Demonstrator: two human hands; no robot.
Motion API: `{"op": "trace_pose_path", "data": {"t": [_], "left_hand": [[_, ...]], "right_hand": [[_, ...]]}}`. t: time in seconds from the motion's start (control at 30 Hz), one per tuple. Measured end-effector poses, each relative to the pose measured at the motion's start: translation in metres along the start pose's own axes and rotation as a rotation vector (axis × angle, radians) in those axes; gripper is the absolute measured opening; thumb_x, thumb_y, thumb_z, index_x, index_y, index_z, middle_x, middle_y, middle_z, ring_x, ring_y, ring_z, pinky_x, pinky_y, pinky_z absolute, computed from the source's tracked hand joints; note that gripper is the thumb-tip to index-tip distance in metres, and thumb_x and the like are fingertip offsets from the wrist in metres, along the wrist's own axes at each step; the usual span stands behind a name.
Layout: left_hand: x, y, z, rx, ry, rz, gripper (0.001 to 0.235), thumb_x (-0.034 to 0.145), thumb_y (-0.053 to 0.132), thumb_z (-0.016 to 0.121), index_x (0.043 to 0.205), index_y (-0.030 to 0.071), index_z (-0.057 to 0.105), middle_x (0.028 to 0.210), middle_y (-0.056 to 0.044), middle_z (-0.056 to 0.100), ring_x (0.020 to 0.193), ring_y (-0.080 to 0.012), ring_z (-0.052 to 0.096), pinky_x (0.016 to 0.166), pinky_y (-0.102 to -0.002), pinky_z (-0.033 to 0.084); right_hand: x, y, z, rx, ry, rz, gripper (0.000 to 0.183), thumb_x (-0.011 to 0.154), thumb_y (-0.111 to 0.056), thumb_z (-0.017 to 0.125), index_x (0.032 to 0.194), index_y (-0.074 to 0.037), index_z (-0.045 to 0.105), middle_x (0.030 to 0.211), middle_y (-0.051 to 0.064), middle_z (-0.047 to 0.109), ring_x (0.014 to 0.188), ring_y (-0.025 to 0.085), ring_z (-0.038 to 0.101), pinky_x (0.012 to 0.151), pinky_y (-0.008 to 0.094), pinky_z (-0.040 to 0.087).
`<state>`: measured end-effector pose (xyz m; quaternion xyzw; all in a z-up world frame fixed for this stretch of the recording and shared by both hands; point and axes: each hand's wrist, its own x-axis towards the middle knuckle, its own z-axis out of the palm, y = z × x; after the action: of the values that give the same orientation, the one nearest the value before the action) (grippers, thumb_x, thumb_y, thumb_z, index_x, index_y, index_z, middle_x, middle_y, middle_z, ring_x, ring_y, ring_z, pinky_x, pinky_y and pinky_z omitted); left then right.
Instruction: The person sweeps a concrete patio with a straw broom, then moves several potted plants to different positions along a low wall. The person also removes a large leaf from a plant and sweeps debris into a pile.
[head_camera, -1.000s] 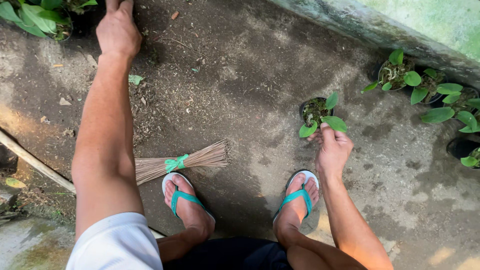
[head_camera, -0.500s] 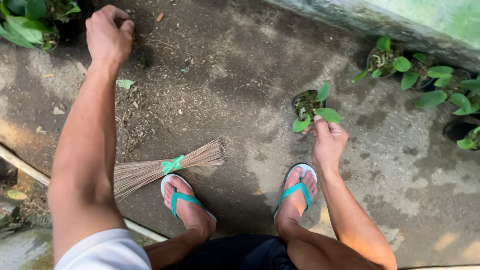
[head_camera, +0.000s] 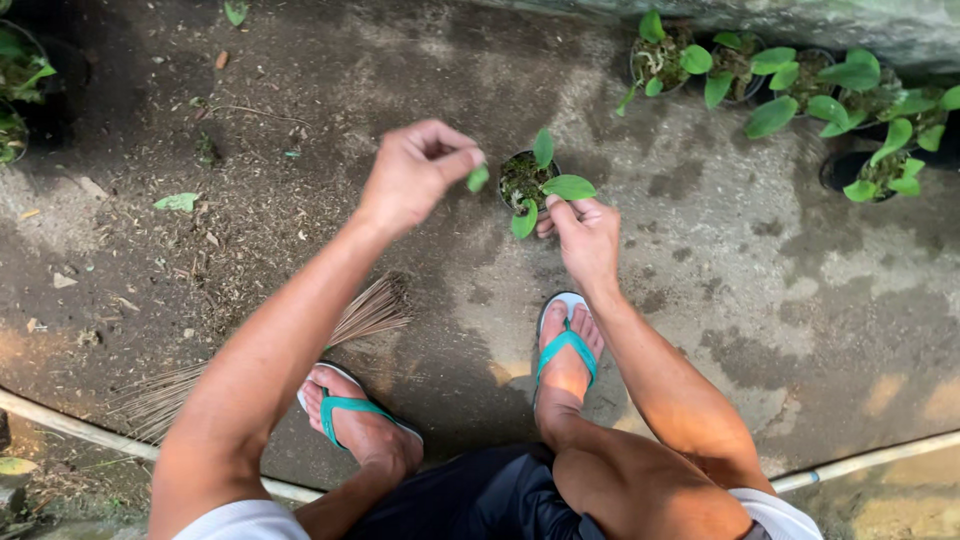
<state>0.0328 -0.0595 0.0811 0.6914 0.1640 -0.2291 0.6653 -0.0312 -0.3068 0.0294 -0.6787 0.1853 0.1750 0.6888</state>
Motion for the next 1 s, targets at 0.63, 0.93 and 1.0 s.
{"op": "trace_pose_path", "data": {"t": [0.63, 0.93, 1.0], "left_hand": [[-0.028, -0.012, 0.043, 0.557, 0.004, 0.484, 0.012, 0.089, 0.015, 0.08, 0.097, 0.006, 0.078, 0.102, -0.01, 0.072, 0.102, -0.0281, 0.067, 0.09, -0.04, 0.053], [-0.027, -0.03, 0.047, 0.324, 0.065, 0.149, 0.016, 0.089, 0.021, 0.08, 0.102, 0.01, 0.081, 0.107, -0.004, 0.062, 0.092, -0.0162, 0.064, 0.078, -0.032, 0.054], [-0.027, -0.034, 0.047, 0.326, 0.093, 0.196, 0.016, 0.09, 0.02, 0.081, 0.102, 0.01, 0.081, 0.106, -0.004, 0.062, 0.094, -0.015, 0.063, 0.079, -0.03, 0.053]], "right_hand": [[-0.02, -0.002, -0.018, 0.005, -0.028, 0.009, 0.016, 0.1, -0.008, 0.063, 0.101, 0.004, 0.074, 0.082, 0.006, 0.074, 0.068, 0.011, 0.067, 0.062, 0.027, 0.056], [-0.025, -0.002, -0.009, 0.024, -0.024, 0.035, 0.016, 0.101, -0.008, 0.063, 0.101, 0.003, 0.074, 0.081, 0.006, 0.074, 0.067, 0.011, 0.067, 0.062, 0.027, 0.056], [-0.026, -0.002, -0.007, 0.034, -0.022, 0.043, 0.016, 0.1, -0.008, 0.063, 0.101, 0.003, 0.074, 0.081, 0.006, 0.074, 0.067, 0.011, 0.067, 0.062, 0.027, 0.056]]}}
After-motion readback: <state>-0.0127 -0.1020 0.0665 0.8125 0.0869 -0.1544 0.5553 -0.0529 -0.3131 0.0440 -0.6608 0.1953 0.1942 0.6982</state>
